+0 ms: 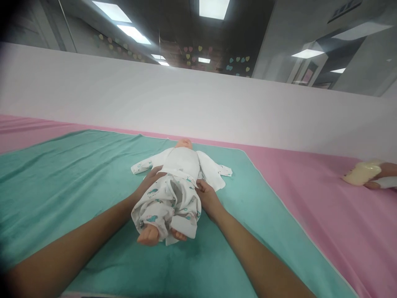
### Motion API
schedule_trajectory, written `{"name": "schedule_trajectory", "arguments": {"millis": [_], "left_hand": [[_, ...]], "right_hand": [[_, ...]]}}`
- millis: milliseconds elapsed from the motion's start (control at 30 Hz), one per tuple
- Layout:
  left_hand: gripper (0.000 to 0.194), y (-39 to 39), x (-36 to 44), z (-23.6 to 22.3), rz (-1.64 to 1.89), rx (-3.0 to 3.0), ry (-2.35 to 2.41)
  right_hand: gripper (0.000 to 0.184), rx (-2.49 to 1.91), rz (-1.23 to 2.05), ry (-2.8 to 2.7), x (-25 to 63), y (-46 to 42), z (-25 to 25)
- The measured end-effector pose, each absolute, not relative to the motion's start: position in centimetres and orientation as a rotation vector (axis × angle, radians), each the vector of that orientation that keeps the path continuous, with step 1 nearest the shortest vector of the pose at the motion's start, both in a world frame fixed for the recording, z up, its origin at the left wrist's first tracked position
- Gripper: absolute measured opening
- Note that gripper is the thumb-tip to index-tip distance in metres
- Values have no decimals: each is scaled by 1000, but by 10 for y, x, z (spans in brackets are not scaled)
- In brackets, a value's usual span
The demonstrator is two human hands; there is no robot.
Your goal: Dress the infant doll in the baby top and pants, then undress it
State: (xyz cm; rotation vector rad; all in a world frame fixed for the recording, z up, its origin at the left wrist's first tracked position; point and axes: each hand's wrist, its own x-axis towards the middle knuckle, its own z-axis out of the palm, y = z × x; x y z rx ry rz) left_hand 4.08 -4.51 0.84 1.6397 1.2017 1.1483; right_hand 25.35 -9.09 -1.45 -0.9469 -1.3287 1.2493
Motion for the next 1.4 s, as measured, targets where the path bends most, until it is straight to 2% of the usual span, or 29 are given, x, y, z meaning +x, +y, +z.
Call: {"name": "schedule_trajectory", "arguments": {"millis": [100, 300, 367, 500, 600, 733, 900, 1167, 1267, 1400], "left_hand": [[42, -52, 44, 12, 1133, 1394, 1209], [37, -61, 48, 12, 1216, 1286, 1134], [37, -62, 49, 11, 1233, 1302, 1109], [41, -52, 48, 2, 1268, 1422, 1104], [48, -40, 44, -3, 1342, 1583, 1240], [59, -34, 46, 1, 1240, 1594, 1239], [44, -19, 52, 13, 1299, 1476, 1275], [18, 21, 46, 14, 1279, 1663, 1479], [19, 19, 44, 8, 1258, 1630, 1484], [35, 10, 43, 1, 1158, 1443, 1436]], "right_hand": [[21, -1019, 1160, -1333, 259, -86, -22], [29, -1164, 956, -1261, 269, -82, -22], [26, -1124, 891, -1247, 270, -81, -20], [17, -1054, 877, -1293, 273, -79, -17], [23, -1083, 904, -1328, 276, -76, -17], [27, -1160, 815, -1376, 278, -62, -16], [19, -1219, 671, -1365, 269, -28, -7], [18, -1421, 559, -1221, 252, 2, -13], [24, -1459, 566, -1233, 257, 0, -22], [37, -1430, 558, -1282, 264, 6, -28]]}}
